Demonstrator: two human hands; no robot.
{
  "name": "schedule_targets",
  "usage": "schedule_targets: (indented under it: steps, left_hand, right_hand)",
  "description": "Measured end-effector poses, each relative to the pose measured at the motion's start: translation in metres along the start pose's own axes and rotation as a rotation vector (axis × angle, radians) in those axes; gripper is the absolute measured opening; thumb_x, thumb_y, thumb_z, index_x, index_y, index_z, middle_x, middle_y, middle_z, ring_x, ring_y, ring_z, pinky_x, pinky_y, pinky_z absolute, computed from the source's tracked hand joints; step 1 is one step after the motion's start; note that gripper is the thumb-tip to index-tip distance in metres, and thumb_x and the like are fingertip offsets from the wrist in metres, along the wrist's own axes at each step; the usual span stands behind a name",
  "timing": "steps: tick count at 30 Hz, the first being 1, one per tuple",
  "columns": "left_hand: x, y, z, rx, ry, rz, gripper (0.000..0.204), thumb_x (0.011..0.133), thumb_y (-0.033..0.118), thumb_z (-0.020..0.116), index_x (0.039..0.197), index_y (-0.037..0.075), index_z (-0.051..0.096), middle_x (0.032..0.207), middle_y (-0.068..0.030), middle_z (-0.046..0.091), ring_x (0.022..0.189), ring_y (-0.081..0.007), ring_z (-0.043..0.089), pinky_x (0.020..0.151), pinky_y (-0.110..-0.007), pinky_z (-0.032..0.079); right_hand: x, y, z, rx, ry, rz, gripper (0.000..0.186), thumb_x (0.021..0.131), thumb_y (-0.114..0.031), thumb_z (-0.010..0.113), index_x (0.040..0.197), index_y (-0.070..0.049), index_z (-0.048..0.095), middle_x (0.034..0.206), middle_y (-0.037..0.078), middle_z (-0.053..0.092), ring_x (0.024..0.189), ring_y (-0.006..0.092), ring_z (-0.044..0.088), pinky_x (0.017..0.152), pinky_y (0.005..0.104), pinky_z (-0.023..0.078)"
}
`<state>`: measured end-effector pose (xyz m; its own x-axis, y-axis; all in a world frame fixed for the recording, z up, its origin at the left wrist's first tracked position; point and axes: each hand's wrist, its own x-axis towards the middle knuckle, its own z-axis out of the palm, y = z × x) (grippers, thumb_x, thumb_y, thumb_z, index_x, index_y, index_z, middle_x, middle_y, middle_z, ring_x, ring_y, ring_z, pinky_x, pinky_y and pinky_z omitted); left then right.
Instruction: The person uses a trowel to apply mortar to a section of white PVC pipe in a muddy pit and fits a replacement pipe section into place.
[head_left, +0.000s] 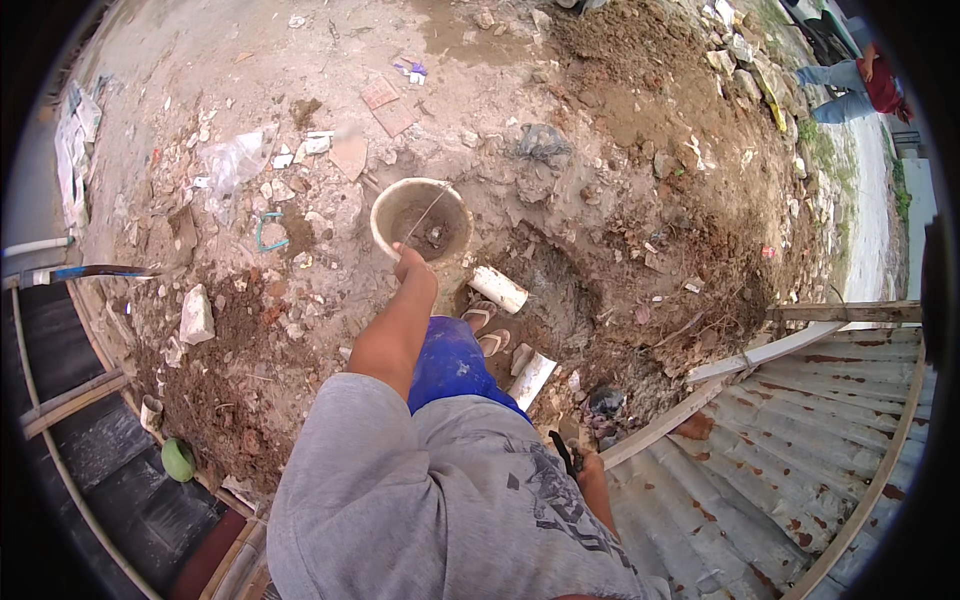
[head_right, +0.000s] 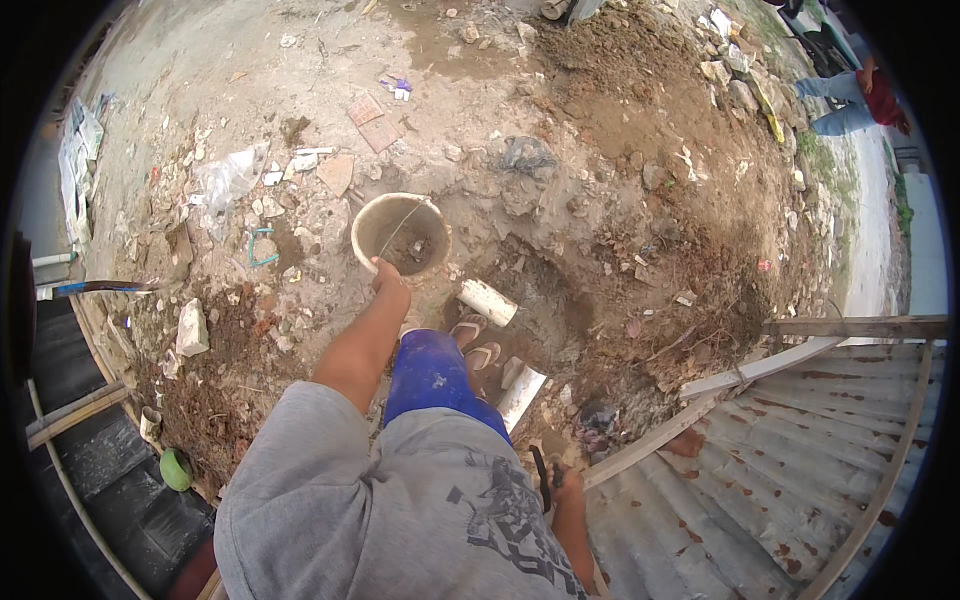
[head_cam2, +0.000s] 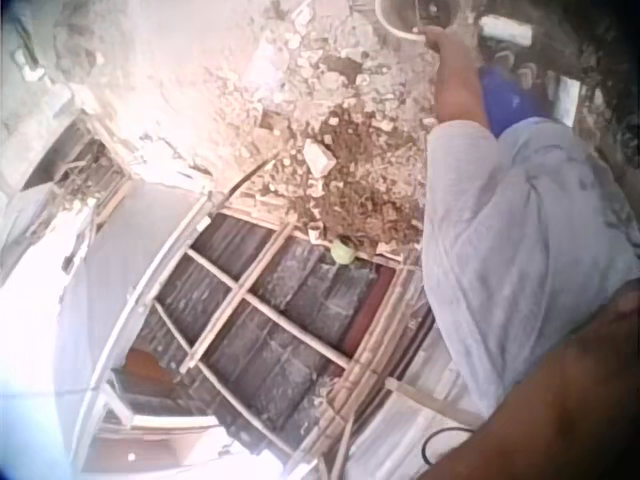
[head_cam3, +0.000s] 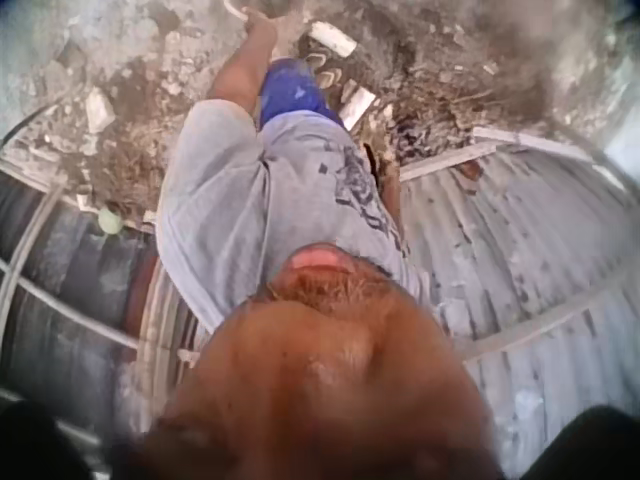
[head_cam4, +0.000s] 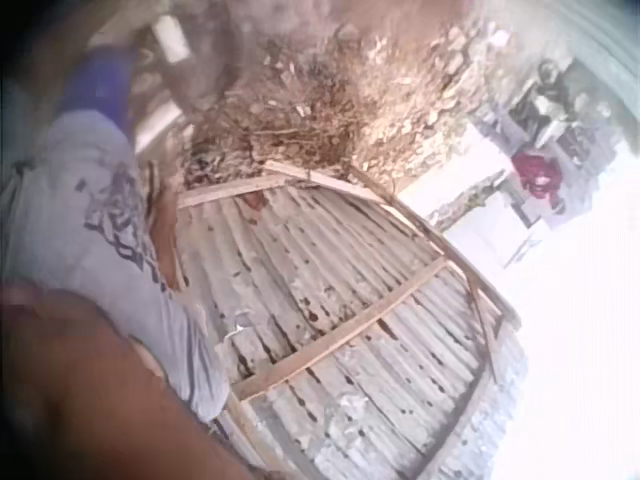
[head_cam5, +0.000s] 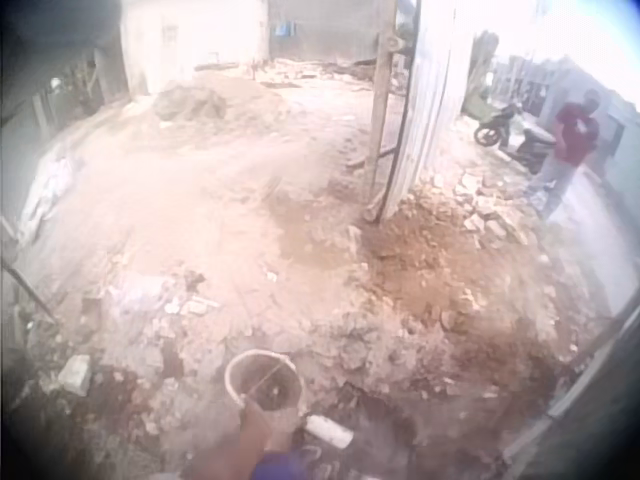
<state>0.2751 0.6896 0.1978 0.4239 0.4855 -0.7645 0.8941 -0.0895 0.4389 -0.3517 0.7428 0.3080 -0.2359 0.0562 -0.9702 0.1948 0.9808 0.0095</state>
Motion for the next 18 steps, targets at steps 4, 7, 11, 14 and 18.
schedule_targets:
  steps: [4,7,11,14,18]
  left_hand:
    - [0.013,0.043,-0.041,-0.379,-0.133,-0.049,0.086,0.094,0.063,0.053,0.145,-0.005,0.040,0.146,-0.0256,0.048,0.129,-0.0420,0.053,0.106,-0.057,0.046]
    - [0.025,0.074,-0.060,-0.557,-0.213,-0.073,0.085,0.095,0.057,0.059,0.150,-0.002,0.033,0.150,-0.0213,0.045,0.132,-0.0400,0.052,0.104,-0.059,0.049]
    - [0.076,0.136,-0.101,-0.714,-0.246,-0.032,0.085,0.096,0.061,0.055,0.155,0.006,0.030,0.159,-0.0143,0.037,0.139,-0.0363,0.046,0.108,-0.062,0.043]
    - [0.107,0.167,-0.100,-0.764,-0.234,0.029,0.080,0.099,0.065,0.044,0.159,0.017,0.024,0.166,-0.0096,0.024,0.149,-0.0339,0.030,0.116,-0.061,0.033]
    - [0.190,0.187,-0.154,-0.675,-0.134,0.162,0.084,0.099,0.063,0.043,0.161,0.015,0.013,0.164,-0.0095,0.027,0.150,-0.0319,0.029,0.119,-0.056,0.033]
  right_hand:
    - [-0.010,-0.015,0.033,0.010,-0.020,-0.059,0.006,0.100,-0.010,0.057,0.099,-0.009,0.063,0.070,0.002,0.060,0.057,0.0162,0.055,0.047,0.0288,0.044]
    - [0.007,-0.027,0.035,-0.038,-0.036,-0.218,0.008,0.101,-0.017,0.057,0.099,-0.011,0.063,0.075,0.002,0.063,0.061,0.0154,0.059,0.048,0.0269,0.046]
    - [-0.005,-0.042,0.052,-0.104,-0.068,-0.089,0.014,0.099,-0.018,0.057,0.110,-0.013,0.063,0.081,0.004,0.066,0.061,0.0162,0.059,0.046,0.0285,0.044]
    - [-0.021,-0.054,0.054,-0.119,-0.180,-0.251,0.015,0.098,-0.022,0.056,0.104,-0.011,0.065,0.077,0.001,0.064,0.057,0.0137,0.058,0.046,0.0279,0.047]
    - [-0.010,-0.051,0.056,-0.204,-0.043,-0.307,0.014,0.097,-0.022,0.060,0.107,-0.015,0.065,0.079,0.000,0.064,0.060,0.0127,0.057,0.051,0.0271,0.046]
